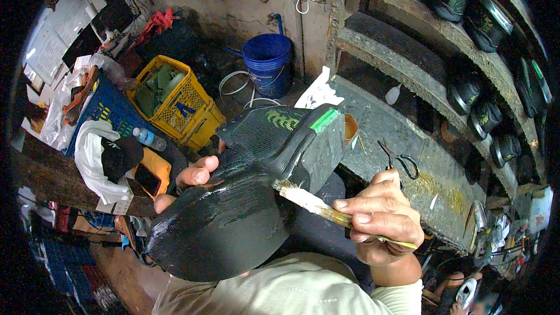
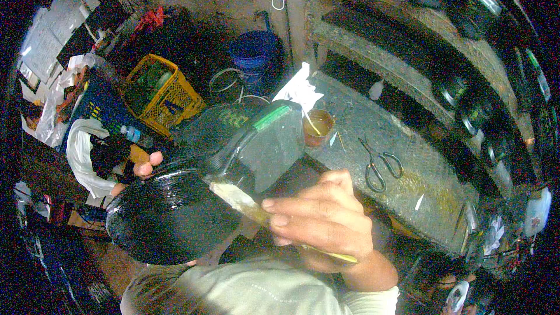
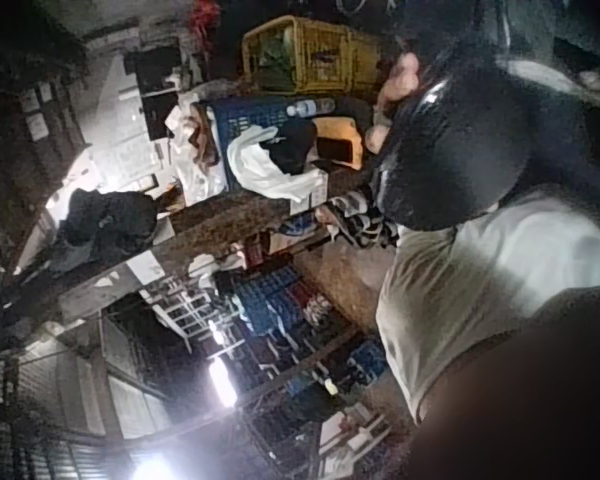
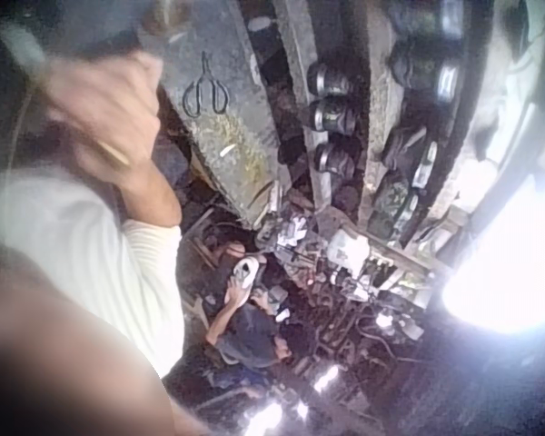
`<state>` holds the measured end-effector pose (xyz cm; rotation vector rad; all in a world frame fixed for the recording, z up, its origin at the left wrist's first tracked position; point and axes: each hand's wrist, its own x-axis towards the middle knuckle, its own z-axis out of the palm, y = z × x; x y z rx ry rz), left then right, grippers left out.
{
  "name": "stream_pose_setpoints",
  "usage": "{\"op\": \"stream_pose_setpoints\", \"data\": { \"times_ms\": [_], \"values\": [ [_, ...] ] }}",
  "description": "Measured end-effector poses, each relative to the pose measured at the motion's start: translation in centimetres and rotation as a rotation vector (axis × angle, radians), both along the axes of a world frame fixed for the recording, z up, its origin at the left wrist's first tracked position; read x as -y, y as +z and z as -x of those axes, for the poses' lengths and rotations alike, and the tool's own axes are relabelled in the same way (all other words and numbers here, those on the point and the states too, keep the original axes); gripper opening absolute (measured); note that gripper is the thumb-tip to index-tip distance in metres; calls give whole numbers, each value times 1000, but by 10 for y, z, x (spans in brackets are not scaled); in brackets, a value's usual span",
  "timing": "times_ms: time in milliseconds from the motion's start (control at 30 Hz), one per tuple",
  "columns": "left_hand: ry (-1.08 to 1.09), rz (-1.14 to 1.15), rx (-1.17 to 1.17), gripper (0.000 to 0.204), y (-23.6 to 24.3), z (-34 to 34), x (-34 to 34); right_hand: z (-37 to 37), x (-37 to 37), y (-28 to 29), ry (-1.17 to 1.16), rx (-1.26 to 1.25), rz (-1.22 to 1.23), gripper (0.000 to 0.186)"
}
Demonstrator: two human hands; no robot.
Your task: The person applies a dark substance to the sole of a black and green sneaker using a brush, then uses a small tool to scrape or smooth the sole. They work on the shoe while seated, turning it to access different areas of the sole.
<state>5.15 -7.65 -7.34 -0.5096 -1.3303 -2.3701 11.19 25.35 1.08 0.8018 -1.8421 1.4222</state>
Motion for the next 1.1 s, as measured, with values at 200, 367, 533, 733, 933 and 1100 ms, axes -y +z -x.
{"op": "stream_pose_setpoints", "data": {
  "times_ms": [200, 367, 533, 733, 933, 1100],
  "values": [
    [21, 18, 5, 57, -4, -5, 2, -1, -7, -2, -46, 30, -20, 24],
    [46, 30, 7, 58, -4, -9, 8, -3, -13, -2, -31, 0, 10, 23],
    [65, 35, 1, 60, -3, -11, 12, 1, -13, -4, -4, -15, -21, 23],
    [58, 32, 2, 61, -3, -6, 10, 8, -16, -7, -119, -50, -20, 27],
    [35, 27, 16, 63, -7, -1, 1, -3, -11, -4, -28, -15, -68, 29],
    [63, 39, 13, 65, -8, -5, 3, -5, -2, -2, -23, -5, -9, 28]
  ]
}}
